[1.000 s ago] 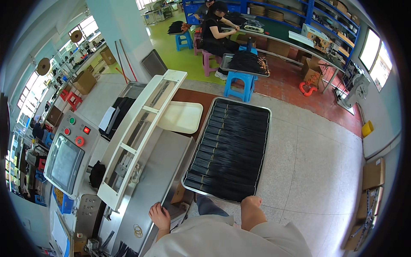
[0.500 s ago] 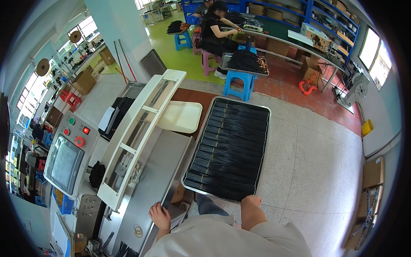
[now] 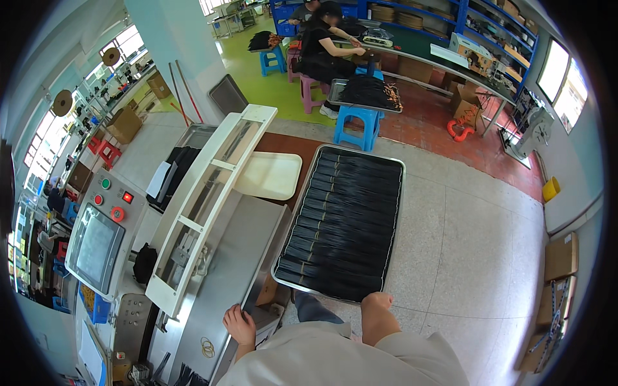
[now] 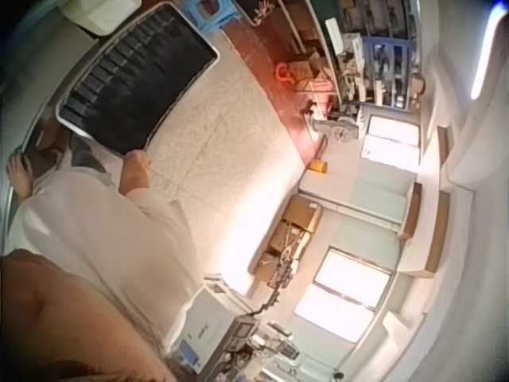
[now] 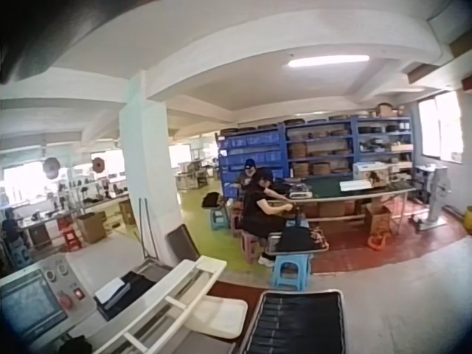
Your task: Assembling and inspecting electronic components on a production line.
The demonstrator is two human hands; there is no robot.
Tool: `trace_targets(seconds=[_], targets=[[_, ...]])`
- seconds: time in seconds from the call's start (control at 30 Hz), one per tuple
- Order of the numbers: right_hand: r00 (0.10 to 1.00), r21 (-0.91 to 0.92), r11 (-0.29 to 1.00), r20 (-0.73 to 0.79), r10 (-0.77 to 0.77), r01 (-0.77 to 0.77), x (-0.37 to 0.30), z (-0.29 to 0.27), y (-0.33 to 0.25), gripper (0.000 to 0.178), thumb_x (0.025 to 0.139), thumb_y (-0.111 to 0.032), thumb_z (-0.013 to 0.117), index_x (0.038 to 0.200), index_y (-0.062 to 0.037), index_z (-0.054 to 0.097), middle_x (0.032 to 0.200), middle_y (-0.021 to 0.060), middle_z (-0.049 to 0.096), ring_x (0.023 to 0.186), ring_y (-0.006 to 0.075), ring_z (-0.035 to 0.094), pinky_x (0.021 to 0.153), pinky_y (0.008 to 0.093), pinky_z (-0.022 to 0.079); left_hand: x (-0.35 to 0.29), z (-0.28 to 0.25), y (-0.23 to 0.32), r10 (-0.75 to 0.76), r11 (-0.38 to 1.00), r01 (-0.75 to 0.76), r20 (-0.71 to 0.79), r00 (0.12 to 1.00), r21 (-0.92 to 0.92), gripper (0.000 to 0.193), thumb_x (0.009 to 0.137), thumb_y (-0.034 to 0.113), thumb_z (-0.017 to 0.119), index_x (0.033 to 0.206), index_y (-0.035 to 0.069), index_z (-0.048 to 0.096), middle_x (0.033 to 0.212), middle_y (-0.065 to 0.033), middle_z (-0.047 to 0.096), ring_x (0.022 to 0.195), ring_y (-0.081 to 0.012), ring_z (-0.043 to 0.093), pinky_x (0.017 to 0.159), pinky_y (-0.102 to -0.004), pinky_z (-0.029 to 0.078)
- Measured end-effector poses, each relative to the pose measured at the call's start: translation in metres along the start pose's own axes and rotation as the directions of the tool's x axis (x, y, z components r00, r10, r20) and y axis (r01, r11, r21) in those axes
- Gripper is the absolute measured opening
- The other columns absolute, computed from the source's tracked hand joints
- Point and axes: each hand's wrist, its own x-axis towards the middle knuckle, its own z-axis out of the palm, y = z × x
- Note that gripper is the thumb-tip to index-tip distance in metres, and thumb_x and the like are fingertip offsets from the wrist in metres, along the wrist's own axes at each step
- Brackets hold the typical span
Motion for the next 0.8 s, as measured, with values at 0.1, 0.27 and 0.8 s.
trace_targets(seconds=[0.1,0.27,0.8], targets=[[1.0,-0.006,1.0,-0.019,-0.017,0.017,-0.004,-0.001,-0.001,0.032,0.08,-0.026,0.065,0.112,-0.0224,0.067,0.116,0.0017,0.064,0.105,0.0224,0.061,0.082,0.045,0.045,0.0,0.0,-0.001,0.004,1.0,-0.004,0.004,1.0,0.022,0.03,0.075,0.008,0.058,0.105,0.002,0.055,0.106,-0.0124,0.056,0.102,-0.0318,0.051,0.089,-0.0451,0.038],[0.998,0.014,0.999,-0.056,-0.035,0.035,-0.011,-0.001,0.001,0.033,0.081,-0.025,0.064,0.114,-0.0225,0.066,0.118,0.0022,0.063,0.107,0.0227,0.06,0.083,0.046,0.045,-0.001,0.001,-0.001,0.016,1.0,-0.015,-0.003,1.0,0.023,0.029,0.076,0.009,0.058,0.104,0.002,0.055,0.106,-0.0118,0.056,0.102,-0.031,0.052,0.088,-0.0451,0.038],[0.772,0.898,-0.254,0.438,0.461,-0.358,0.021,0.014,-0.013,0.03,0.087,-0.023,0.047,0.111,-0.0149,0.063,0.11,0.0062,0.065,0.101,0.0201,0.063,0.089,0.0368,0.046,-0.002,0.003,-0.002,0.015,0.999,-0.016,0.029,0.999,0.032,0.03,0.076,0.009,0.057,0.105,0.001,0.054,0.107,-0.0122,0.056,0.103,-0.0315,0.051,0.089,-0.0454,0.037]])
